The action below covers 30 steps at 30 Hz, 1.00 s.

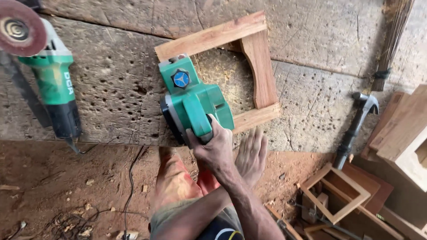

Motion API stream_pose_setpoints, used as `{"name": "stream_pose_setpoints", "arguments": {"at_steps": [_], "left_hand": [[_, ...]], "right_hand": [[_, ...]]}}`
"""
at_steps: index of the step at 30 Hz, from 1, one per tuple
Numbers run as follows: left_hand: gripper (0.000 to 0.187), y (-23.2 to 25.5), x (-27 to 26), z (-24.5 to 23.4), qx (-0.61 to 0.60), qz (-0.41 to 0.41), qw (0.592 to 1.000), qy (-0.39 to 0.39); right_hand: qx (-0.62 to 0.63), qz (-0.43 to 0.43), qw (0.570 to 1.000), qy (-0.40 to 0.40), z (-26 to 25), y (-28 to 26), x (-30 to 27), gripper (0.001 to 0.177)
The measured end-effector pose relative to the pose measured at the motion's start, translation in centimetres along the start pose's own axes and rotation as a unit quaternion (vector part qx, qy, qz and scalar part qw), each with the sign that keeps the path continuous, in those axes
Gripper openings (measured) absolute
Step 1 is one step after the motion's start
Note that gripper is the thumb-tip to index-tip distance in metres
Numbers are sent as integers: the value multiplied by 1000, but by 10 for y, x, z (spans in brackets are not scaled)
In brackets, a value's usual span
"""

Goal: The person sands the edges and corners of a wooden frame using a handheld angle grinder with a sanding disc. They then use a handheld electric planer to smooth the flat surfaces of the frame before returning to the angle grinder for further sanding.

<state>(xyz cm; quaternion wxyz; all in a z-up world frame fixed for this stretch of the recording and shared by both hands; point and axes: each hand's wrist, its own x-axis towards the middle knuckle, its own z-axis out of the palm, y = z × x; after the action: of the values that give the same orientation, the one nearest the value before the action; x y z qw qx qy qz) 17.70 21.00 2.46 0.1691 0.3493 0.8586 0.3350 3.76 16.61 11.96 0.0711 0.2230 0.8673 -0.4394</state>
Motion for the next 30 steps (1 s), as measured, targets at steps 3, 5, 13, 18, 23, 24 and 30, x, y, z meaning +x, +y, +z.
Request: {"name": "stream_pose_setpoints", "arguments": {"at_steps": [3,5,13,18,23,24,30], "left_hand": [[72,-17,28,19,39,-94,992,74],[72,-22,25,19,57,-120,987,87],[71,-55,42,21,107,-171,969,143],[71,-43,52,35,108,-159,969,155],[71,-29,68,47,109,-142,969,170],[70,-27,70,48,111,-141,969,172],[67,-18,83,48,89,-141,966,197]], "right_hand": [[20,-29,999,7,2,-2,2,33],[47,-43,998,4,3,1,0,35],[31,11,999,-7,5,-1,10,32],[15,-6,1000,19,7,-10,24,28],[35,-65,997,36,11,-13,50,28],[28,-69,997,29,12,-15,55,28],[31,-92,995,19,17,-23,96,31]]}}
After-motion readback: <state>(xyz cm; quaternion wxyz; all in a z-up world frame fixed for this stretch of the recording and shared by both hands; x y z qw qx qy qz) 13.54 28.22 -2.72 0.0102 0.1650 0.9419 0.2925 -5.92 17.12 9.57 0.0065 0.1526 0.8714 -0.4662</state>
